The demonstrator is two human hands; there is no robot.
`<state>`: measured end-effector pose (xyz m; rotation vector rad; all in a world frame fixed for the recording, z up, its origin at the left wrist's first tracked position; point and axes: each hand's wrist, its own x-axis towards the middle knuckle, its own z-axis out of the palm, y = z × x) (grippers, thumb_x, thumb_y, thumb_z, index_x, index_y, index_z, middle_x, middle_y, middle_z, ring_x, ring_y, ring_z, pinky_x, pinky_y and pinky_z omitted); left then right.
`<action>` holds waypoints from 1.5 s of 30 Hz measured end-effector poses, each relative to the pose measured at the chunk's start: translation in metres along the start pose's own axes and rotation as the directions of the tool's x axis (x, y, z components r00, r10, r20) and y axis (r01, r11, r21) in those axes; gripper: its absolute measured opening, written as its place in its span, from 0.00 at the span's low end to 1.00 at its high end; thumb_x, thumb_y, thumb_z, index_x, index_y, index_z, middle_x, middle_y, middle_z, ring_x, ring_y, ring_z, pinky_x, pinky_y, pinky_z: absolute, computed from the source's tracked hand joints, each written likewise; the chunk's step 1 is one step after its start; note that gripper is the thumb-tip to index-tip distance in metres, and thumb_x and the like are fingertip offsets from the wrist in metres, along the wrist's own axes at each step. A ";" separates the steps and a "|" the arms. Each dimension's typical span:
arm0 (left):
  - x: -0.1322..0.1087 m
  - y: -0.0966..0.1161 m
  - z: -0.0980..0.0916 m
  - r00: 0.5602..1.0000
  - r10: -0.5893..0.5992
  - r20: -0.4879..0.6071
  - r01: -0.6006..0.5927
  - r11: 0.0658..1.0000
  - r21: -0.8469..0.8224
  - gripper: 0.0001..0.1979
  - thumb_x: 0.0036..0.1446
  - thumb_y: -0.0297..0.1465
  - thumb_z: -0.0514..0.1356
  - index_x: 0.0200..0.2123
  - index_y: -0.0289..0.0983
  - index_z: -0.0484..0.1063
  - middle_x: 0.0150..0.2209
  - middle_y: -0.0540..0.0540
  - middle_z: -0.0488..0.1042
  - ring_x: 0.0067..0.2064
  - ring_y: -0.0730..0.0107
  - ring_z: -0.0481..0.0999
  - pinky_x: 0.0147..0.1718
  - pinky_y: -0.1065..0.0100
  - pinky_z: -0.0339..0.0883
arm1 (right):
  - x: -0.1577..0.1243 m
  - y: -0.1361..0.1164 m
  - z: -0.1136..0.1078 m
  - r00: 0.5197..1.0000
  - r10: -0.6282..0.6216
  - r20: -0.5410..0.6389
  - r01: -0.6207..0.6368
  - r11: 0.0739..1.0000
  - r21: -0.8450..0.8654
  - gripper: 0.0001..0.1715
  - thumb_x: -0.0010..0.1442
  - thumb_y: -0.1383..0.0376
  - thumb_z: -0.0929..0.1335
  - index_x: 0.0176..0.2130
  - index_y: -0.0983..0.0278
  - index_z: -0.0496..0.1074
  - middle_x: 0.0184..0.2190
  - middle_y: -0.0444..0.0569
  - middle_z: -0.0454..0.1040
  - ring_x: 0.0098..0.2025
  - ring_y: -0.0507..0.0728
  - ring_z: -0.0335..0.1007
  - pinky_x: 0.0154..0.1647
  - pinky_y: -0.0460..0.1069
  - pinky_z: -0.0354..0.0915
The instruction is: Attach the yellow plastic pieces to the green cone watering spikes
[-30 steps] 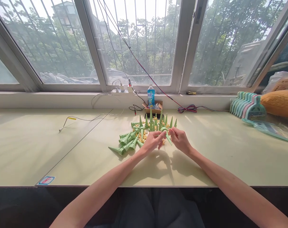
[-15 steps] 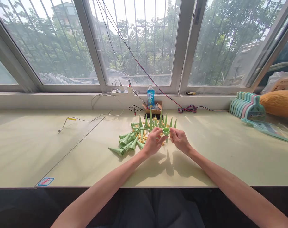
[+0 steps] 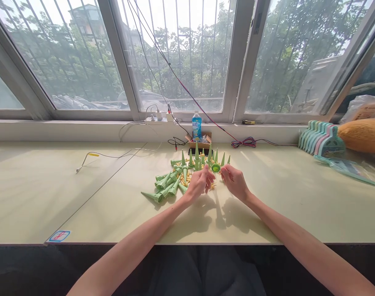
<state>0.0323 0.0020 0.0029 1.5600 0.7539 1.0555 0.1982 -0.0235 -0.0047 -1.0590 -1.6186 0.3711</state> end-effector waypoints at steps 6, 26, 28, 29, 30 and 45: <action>-0.001 0.004 -0.001 0.989 -0.107 0.106 0.117 0.989 -0.091 0.35 0.58 0.58 0.51 0.29 0.29 0.74 0.24 0.44 0.70 0.20 0.74 0.67 0.14 0.73 0.57 | -0.001 -0.002 0.000 0.996 -0.039 0.077 0.042 0.999 -0.034 0.26 0.69 0.50 0.57 0.27 0.62 0.61 0.21 0.42 0.62 0.21 0.49 0.55 0.23 0.45 0.55; -0.005 0.005 -0.007 0.979 -0.011 0.205 -0.017 0.991 0.134 0.27 0.60 0.54 0.52 0.29 0.35 0.69 0.19 0.50 0.70 0.17 0.76 0.65 0.20 0.71 0.57 | 0.001 0.005 -0.001 0.999 0.039 0.013 -0.038 0.998 -0.042 0.29 0.68 0.44 0.56 0.24 0.61 0.53 0.16 0.39 0.54 0.18 0.49 0.52 0.20 0.46 0.53; -0.006 0.007 -0.007 0.978 0.007 0.208 -0.041 0.986 0.159 0.26 0.61 0.53 0.53 0.30 0.35 0.68 0.20 0.50 0.70 0.18 0.76 0.65 0.21 0.72 0.57 | 0.001 0.003 -0.002 0.999 0.029 0.012 -0.028 0.998 -0.060 0.30 0.68 0.44 0.56 0.23 0.61 0.53 0.16 0.39 0.55 0.18 0.49 0.52 0.21 0.46 0.53; -0.006 0.008 -0.007 0.977 0.016 0.211 -0.052 0.985 0.165 0.25 0.61 0.53 0.53 0.30 0.35 0.68 0.20 0.51 0.69 0.18 0.76 0.65 0.20 0.72 0.58 | 0.001 0.003 -0.002 1.000 0.025 0.014 -0.024 0.998 -0.066 0.30 0.68 0.44 0.56 0.23 0.61 0.53 0.16 0.39 0.55 0.19 0.49 0.52 0.21 0.46 0.53; -0.007 0.009 -0.006 0.976 0.024 0.214 -0.061 0.984 0.168 0.25 0.60 0.53 0.54 0.30 0.35 0.68 0.21 0.51 0.69 0.18 0.76 0.66 0.20 0.72 0.58 | 0.001 0.002 -0.003 1.000 0.022 0.018 -0.021 0.997 -0.071 0.30 0.68 0.44 0.56 0.23 0.61 0.54 0.16 0.39 0.56 0.19 0.50 0.52 0.21 0.46 0.54; -0.005 0.000 -0.006 0.945 0.255 0.203 -0.310 0.899 0.309 0.20 0.61 0.40 0.59 0.55 0.41 0.70 0.44 0.44 0.66 0.29 0.78 0.70 0.25 0.74 0.70 | 0.003 0.005 -0.004 0.998 0.022 0.052 -0.017 0.996 -0.091 0.30 0.68 0.47 0.57 0.24 0.63 0.62 0.18 0.41 0.56 0.20 0.50 0.50 0.22 0.47 0.50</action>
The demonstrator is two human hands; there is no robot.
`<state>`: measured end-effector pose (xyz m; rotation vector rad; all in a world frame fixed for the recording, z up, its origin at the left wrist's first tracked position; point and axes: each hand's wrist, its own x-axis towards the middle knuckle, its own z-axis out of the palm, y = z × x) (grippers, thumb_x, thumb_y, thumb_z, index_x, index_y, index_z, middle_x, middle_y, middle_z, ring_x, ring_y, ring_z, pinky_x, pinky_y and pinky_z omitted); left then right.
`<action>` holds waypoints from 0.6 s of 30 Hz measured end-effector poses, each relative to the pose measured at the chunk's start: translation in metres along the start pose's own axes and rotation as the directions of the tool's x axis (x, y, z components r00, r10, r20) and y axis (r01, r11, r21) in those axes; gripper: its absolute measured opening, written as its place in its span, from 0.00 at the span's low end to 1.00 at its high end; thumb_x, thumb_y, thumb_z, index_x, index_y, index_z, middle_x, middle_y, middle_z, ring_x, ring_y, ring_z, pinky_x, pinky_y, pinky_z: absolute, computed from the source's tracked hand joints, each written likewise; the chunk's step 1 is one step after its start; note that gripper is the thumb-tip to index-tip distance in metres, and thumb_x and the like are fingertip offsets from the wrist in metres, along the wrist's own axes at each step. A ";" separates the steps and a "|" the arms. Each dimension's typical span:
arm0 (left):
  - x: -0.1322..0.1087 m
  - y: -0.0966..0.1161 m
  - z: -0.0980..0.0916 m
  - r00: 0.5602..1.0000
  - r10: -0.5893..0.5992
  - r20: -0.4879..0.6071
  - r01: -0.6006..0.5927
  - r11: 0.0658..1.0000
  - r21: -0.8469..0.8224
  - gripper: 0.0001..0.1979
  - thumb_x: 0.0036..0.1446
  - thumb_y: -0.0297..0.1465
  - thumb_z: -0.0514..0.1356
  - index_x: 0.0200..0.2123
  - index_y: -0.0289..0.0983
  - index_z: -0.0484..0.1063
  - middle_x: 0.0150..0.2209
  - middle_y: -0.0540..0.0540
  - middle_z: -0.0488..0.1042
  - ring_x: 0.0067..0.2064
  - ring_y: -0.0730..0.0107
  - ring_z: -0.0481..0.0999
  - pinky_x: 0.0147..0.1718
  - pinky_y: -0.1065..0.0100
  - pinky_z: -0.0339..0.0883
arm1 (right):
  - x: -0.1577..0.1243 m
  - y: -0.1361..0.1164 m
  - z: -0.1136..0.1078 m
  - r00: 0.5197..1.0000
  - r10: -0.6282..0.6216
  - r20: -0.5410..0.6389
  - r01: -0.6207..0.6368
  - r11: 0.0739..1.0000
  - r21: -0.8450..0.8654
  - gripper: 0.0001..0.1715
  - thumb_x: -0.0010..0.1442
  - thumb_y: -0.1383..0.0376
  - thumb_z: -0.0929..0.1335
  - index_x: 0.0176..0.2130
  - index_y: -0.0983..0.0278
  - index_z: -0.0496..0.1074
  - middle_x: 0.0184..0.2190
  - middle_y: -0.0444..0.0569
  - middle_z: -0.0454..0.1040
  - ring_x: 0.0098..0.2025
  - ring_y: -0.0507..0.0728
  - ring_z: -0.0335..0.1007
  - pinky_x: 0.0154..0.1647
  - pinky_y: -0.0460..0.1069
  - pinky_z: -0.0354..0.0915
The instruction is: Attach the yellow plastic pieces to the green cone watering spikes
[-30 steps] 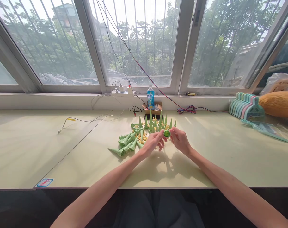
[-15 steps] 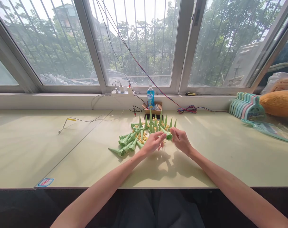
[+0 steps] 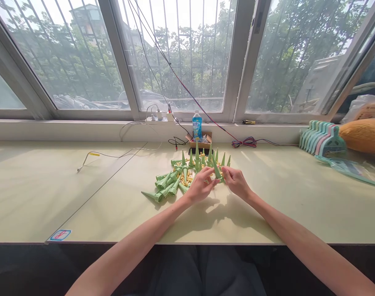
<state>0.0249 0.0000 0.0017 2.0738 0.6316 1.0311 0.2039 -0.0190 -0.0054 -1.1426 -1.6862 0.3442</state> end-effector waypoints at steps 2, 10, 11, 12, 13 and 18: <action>0.000 0.000 0.000 1.000 0.014 -0.006 -0.014 1.000 0.023 0.21 0.61 0.39 0.58 0.56 0.42 0.69 0.44 0.44 0.66 0.29 0.78 0.69 0.24 0.75 0.69 | 0.000 -0.001 0.000 1.000 -0.010 -0.005 0.010 1.000 -0.015 0.30 0.68 0.47 0.56 0.24 0.63 0.63 0.18 0.41 0.56 0.20 0.50 0.48 0.22 0.47 0.48; -0.001 -0.007 0.001 0.997 0.073 -0.013 -0.072 0.993 0.088 0.22 0.63 0.35 0.57 0.60 0.46 0.66 0.45 0.44 0.66 0.31 0.78 0.70 0.25 0.75 0.71 | 0.001 0.000 0.001 1.000 -0.031 -0.003 0.031 0.998 -0.050 0.29 0.68 0.48 0.56 0.23 0.62 0.55 0.18 0.40 0.54 0.21 0.49 0.47 0.22 0.46 0.49; 0.000 -0.008 0.001 0.996 0.089 -0.018 -0.087 0.991 0.100 0.22 0.64 0.35 0.57 0.61 0.46 0.65 0.45 0.44 0.66 0.31 0.78 0.70 0.25 0.75 0.72 | 0.001 0.000 0.001 1.000 -0.027 0.002 0.027 0.998 -0.049 0.29 0.68 0.48 0.56 0.23 0.62 0.56 0.18 0.40 0.54 0.21 0.49 0.48 0.22 0.46 0.49; 0.000 -0.009 0.001 0.994 0.105 -0.024 -0.102 0.988 0.114 0.22 0.64 0.34 0.56 0.61 0.47 0.65 0.45 0.44 0.66 0.31 0.77 0.70 0.25 0.75 0.72 | 0.001 0.000 0.001 1.000 -0.023 0.006 0.024 0.999 -0.048 0.29 0.69 0.47 0.56 0.23 0.62 0.57 0.18 0.40 0.56 0.21 0.49 0.49 0.23 0.46 0.50; 0.000 -0.011 0.002 0.992 0.118 -0.032 -0.113 0.985 0.129 0.22 0.64 0.33 0.56 0.61 0.47 0.65 0.46 0.44 0.66 0.31 0.77 0.70 0.25 0.75 0.72 | 0.001 -0.001 0.001 1.000 -0.020 0.009 0.020 0.999 -0.047 0.30 0.69 0.47 0.56 0.23 0.62 0.58 0.18 0.41 0.57 0.21 0.49 0.50 0.23 0.46 0.51; 0.001 -0.014 0.004 0.986 0.153 -0.068 -0.137 0.971 0.196 0.21 0.64 0.30 0.55 0.60 0.47 0.66 0.47 0.44 0.66 0.30 0.79 0.69 0.25 0.74 0.72 | 0.001 -0.002 0.002 1.000 -0.015 0.006 0.015 0.999 -0.046 0.32 0.69 0.47 0.55 0.22 0.63 0.59 0.18 0.42 0.60 0.20 0.50 0.54 0.23 0.46 0.52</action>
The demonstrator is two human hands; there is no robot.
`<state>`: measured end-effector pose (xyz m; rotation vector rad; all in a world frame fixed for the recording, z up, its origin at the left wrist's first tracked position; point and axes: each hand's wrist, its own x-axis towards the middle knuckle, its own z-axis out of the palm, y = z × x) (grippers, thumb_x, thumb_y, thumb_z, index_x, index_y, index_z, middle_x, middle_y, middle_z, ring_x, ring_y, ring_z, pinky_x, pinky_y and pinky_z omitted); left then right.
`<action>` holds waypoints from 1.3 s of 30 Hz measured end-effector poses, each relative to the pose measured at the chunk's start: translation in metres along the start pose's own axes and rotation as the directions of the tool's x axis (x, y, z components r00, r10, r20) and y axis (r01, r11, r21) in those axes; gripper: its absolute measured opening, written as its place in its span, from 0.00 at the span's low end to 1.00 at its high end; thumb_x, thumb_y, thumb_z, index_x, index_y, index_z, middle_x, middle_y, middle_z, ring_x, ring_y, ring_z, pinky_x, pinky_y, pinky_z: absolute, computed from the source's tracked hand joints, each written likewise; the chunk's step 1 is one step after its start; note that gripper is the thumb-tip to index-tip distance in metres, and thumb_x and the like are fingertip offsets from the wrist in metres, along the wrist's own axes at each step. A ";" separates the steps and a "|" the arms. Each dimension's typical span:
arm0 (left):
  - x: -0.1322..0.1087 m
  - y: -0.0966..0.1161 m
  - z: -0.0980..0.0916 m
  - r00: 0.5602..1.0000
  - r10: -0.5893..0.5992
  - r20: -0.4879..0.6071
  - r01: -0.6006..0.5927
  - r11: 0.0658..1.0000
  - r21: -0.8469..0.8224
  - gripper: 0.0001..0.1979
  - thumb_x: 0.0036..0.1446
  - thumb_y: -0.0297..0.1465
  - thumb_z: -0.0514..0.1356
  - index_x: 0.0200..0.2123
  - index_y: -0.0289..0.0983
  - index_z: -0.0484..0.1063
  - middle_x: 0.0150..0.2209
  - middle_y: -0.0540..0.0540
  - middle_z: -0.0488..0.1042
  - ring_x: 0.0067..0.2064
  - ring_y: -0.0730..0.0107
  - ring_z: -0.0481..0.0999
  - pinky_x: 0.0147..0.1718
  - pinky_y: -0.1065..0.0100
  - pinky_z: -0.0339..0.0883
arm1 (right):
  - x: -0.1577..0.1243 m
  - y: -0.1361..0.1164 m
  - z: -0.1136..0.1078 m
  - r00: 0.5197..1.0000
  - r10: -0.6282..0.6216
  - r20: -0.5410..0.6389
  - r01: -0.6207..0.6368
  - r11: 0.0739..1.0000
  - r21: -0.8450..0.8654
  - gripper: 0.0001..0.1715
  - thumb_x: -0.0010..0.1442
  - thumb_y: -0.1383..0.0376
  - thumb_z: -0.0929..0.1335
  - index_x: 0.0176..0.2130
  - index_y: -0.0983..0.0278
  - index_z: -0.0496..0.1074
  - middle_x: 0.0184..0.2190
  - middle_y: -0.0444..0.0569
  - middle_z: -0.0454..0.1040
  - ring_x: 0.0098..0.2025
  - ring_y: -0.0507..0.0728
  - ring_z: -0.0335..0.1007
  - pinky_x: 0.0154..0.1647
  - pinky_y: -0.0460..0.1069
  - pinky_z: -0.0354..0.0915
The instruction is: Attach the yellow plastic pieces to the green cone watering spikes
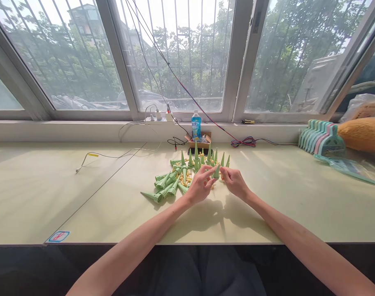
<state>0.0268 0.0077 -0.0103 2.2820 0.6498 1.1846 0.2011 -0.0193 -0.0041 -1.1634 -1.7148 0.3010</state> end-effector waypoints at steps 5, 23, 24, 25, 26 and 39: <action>0.001 0.003 0.002 0.998 -0.003 -0.061 0.005 0.999 0.032 0.19 0.65 0.31 0.54 0.59 0.46 0.67 0.47 0.44 0.66 0.28 0.80 0.68 0.25 0.75 0.71 | -0.001 0.001 0.003 0.999 0.012 -0.045 -0.011 1.000 0.029 0.31 0.68 0.46 0.57 0.22 0.63 0.59 0.17 0.41 0.58 0.20 0.49 0.52 0.22 0.46 0.52; 0.006 0.025 -0.007 0.885 -0.434 0.168 0.463 0.787 -0.408 0.29 0.59 0.54 0.53 0.24 0.33 0.70 0.16 0.50 0.68 0.14 0.77 0.65 0.15 0.74 0.56 | -0.004 -0.005 -0.001 0.998 -0.046 -0.036 0.046 0.999 0.019 0.27 0.69 0.49 0.58 0.25 0.62 0.60 0.16 0.39 0.56 0.19 0.49 0.51 0.23 0.46 0.53; 0.006 0.024 -0.007 0.885 -0.431 0.175 0.464 0.789 -0.403 0.29 0.60 0.54 0.53 0.25 0.33 0.70 0.16 0.50 0.68 0.15 0.76 0.66 0.15 0.74 0.56 | -0.004 -0.004 -0.001 0.998 -0.044 -0.037 0.045 0.999 0.015 0.27 0.69 0.49 0.58 0.24 0.62 0.60 0.16 0.39 0.57 0.19 0.49 0.51 0.23 0.46 0.53; 0.005 0.024 -0.007 0.887 -0.425 0.180 0.461 0.794 -0.396 0.29 0.60 0.54 0.53 0.25 0.33 0.70 0.16 0.50 0.68 0.15 0.76 0.66 0.16 0.74 0.57 | -0.003 -0.004 -0.001 0.998 -0.043 -0.039 0.043 0.999 0.012 0.27 0.69 0.49 0.57 0.24 0.62 0.59 0.16 0.39 0.57 0.19 0.49 0.51 0.23 0.46 0.53; 0.005 0.023 -0.007 0.891 -0.416 0.179 0.453 0.805 -0.384 0.29 0.61 0.54 0.53 0.25 0.33 0.70 0.16 0.50 0.68 0.15 0.76 0.66 0.16 0.74 0.57 | -0.003 -0.003 -0.001 0.998 -0.041 -0.039 0.041 0.999 0.012 0.27 0.69 0.49 0.57 0.24 0.62 0.59 0.16 0.39 0.57 0.19 0.49 0.51 0.23 0.46 0.53; 0.002 0.018 -0.004 0.981 -0.186 -0.059 0.165 0.952 -0.259 0.18 0.55 0.45 0.63 0.36 0.34 0.72 0.36 0.47 0.70 0.24 0.81 0.67 0.20 0.76 0.65 | -0.004 0.001 0.002 1.000 0.025 -0.001 -0.024 0.990 0.141 0.30 0.69 0.47 0.56 0.22 0.62 0.57 0.18 0.41 0.59 0.19 0.49 0.54 0.21 0.46 0.54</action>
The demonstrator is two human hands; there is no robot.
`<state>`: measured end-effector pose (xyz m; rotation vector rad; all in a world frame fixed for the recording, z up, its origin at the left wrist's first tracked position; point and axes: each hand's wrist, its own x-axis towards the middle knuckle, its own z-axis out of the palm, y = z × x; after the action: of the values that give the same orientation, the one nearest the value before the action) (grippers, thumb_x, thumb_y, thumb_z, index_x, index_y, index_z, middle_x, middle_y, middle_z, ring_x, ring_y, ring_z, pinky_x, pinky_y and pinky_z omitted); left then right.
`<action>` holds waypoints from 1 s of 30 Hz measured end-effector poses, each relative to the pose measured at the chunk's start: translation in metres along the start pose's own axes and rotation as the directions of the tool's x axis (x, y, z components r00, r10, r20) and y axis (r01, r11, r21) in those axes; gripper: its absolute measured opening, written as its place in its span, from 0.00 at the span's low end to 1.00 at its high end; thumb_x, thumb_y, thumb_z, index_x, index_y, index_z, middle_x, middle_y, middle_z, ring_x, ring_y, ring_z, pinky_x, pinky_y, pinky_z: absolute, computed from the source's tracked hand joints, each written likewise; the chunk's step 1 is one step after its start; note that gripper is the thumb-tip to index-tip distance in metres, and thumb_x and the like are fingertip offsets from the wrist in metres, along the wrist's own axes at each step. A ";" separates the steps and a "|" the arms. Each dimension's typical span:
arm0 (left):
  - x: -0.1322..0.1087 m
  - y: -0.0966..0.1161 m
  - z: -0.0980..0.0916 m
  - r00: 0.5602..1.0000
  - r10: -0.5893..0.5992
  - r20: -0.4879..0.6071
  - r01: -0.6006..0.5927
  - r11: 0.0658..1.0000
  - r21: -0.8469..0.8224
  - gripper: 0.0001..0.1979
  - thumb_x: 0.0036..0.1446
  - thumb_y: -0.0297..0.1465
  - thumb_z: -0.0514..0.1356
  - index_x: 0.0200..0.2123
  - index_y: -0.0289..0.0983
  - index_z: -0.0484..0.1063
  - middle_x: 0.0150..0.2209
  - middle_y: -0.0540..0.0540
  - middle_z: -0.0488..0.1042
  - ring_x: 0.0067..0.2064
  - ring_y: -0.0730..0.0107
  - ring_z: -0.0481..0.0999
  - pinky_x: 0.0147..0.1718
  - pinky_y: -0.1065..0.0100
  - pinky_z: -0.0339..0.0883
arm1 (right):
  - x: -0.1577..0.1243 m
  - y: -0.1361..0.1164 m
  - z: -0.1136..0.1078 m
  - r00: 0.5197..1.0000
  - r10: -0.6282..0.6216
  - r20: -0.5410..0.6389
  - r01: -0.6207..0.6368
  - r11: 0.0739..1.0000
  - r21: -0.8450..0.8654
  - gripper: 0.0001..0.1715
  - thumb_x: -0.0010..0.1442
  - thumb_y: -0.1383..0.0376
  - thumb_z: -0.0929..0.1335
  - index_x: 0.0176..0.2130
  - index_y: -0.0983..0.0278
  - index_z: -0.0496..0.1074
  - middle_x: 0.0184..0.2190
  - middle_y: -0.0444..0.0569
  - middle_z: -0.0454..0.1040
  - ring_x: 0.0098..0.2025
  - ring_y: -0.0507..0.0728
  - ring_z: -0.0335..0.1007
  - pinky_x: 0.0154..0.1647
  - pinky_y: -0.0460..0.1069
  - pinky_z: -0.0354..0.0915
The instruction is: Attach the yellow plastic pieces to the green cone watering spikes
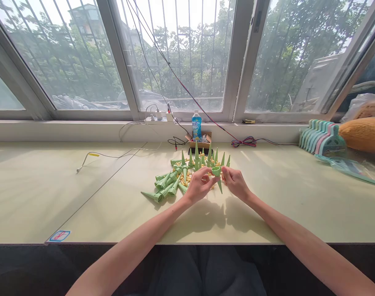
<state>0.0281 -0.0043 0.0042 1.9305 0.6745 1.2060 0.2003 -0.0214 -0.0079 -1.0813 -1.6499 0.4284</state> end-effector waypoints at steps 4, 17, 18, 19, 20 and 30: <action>0.000 -0.003 0.000 0.998 0.068 -0.015 -0.067 0.995 0.069 0.17 0.57 0.44 0.62 0.39 0.35 0.73 0.39 0.46 0.69 0.25 0.82 0.66 0.22 0.76 0.67 | 0.000 0.000 0.000 1.000 0.014 0.002 -0.014 1.000 0.013 0.32 0.68 0.46 0.56 0.21 0.62 0.57 0.17 0.41 0.59 0.19 0.49 0.53 0.21 0.46 0.54; 0.003 0.002 0.003 0.974 -0.225 -0.014 0.213 0.939 -0.269 0.21 0.57 0.49 0.60 0.33 0.35 0.66 0.24 0.53 0.67 0.16 0.80 0.64 0.13 0.76 0.56 | -0.001 -0.005 0.001 0.995 -0.033 -0.093 0.032 0.999 -0.020 0.27 0.69 0.48 0.58 0.26 0.62 0.60 0.18 0.39 0.55 0.20 0.49 0.49 0.22 0.46 0.51; 0.004 0.002 0.002 0.966 -0.259 0.014 0.250 0.918 -0.308 0.23 0.58 0.51 0.58 0.30 0.34 0.66 0.21 0.52 0.65 0.16 0.79 0.63 0.12 0.76 0.55 | -0.001 -0.005 0.001 0.995 -0.049 -0.092 0.045 0.998 -0.044 0.27 0.69 0.49 0.58 0.25 0.63 0.60 0.19 0.39 0.55 0.21 0.49 0.49 0.23 0.46 0.51; 0.005 0.002 0.002 0.955 -0.292 0.051 0.291 0.894 -0.340 0.26 0.58 0.53 0.56 0.27 0.33 0.67 0.20 0.51 0.65 0.16 0.78 0.64 0.12 0.75 0.55 | -0.001 -0.006 0.000 0.994 -0.065 -0.083 0.059 0.996 -0.066 0.27 0.69 0.49 0.58 0.25 0.63 0.60 0.19 0.39 0.56 0.21 0.49 0.49 0.23 0.46 0.51; 0.005 0.002 0.001 0.942 -0.323 0.095 0.335 0.870 -0.363 0.29 0.58 0.55 0.54 0.25 0.32 0.68 0.20 0.49 0.66 0.16 0.77 0.65 0.12 0.74 0.55 | -0.002 -0.006 0.000 0.995 -0.079 -0.067 0.073 0.994 -0.082 0.27 0.69 0.49 0.57 0.25 0.63 0.60 0.19 0.40 0.56 0.21 0.49 0.49 0.23 0.46 0.51; 0.005 -0.003 -0.001 0.882 -0.374 0.287 0.470 0.739 -0.483 0.29 0.56 0.54 0.58 0.28 0.30 0.71 0.27 0.43 0.72 0.20 0.78 0.66 0.16 0.73 0.59 | -0.003 -0.007 0.001 0.996 -0.089 0.003 0.089 0.991 -0.096 0.28 0.69 0.48 0.56 0.25 0.61 0.56 0.18 0.40 0.57 0.21 0.49 0.51 0.23 0.46 0.54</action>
<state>0.0295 0.0016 0.0050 1.2869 0.5624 0.8088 0.1963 -0.0270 -0.0045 -1.0737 -1.7256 0.2926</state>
